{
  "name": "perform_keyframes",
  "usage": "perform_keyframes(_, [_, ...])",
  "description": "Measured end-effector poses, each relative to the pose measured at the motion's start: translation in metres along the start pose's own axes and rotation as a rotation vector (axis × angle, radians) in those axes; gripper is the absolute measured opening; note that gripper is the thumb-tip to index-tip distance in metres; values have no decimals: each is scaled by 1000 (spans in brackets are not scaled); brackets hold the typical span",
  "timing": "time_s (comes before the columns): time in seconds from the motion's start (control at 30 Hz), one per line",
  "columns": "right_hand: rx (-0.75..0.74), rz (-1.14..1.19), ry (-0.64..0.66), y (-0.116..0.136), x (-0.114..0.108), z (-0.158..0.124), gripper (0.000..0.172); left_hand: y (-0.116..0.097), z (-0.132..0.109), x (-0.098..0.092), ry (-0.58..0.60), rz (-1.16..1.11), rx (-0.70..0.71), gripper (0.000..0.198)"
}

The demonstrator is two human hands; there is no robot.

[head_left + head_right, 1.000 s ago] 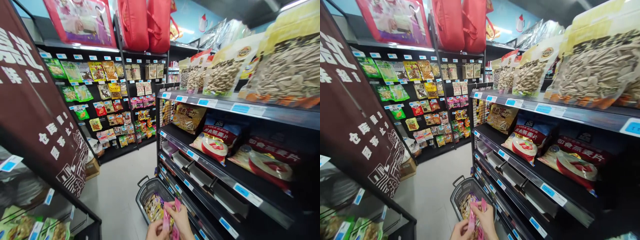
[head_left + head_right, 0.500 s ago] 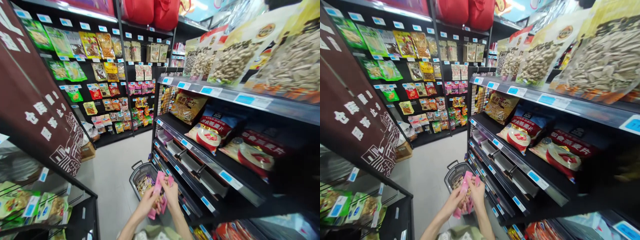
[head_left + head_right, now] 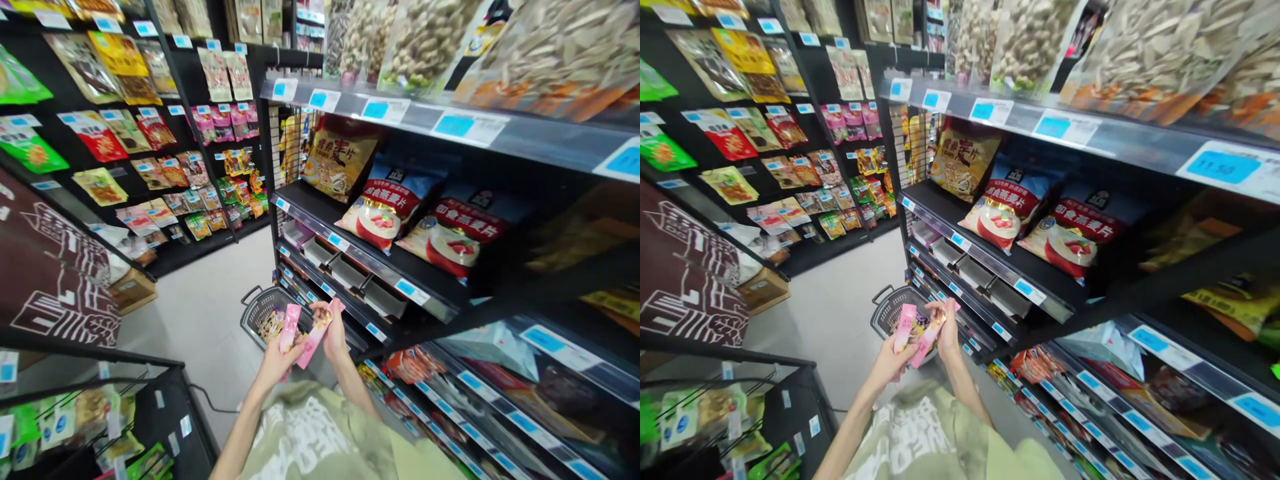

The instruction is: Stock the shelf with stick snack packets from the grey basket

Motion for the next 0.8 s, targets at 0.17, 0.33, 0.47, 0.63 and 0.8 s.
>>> perform_keyframes(0.17, [-26,-66,-88,-2,-19,4,59,-1,-11,-4,-90,-57,-11,67])
perform_keyframes(0.33, [11,-102,-38,-12,-34,-4,40,-20,-11,-53,-431,-177,112,61])
perform_keyframes(0.47, [195,-252,200,-53,-25,-29,44,-37,-4,-74,-502,-210,183,60])
perform_keyframes(0.63, [292,-301,383,-93,-1,-64,37,-42,6,-57,-377,-192,140,60])
perform_keyframes(0.8, [220,-289,286,-79,-10,-56,36,-21,3,-26,-148,-115,15,45])
Point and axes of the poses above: each hand's wrist, its own z-axis towards the middle knuckle, its own x-axis out of the palm, y = z × x, the point moved 9 cm from there along z, towards the middle knuckle, and after that the axes turned 2 degrees about y, right-handed, at the moved point
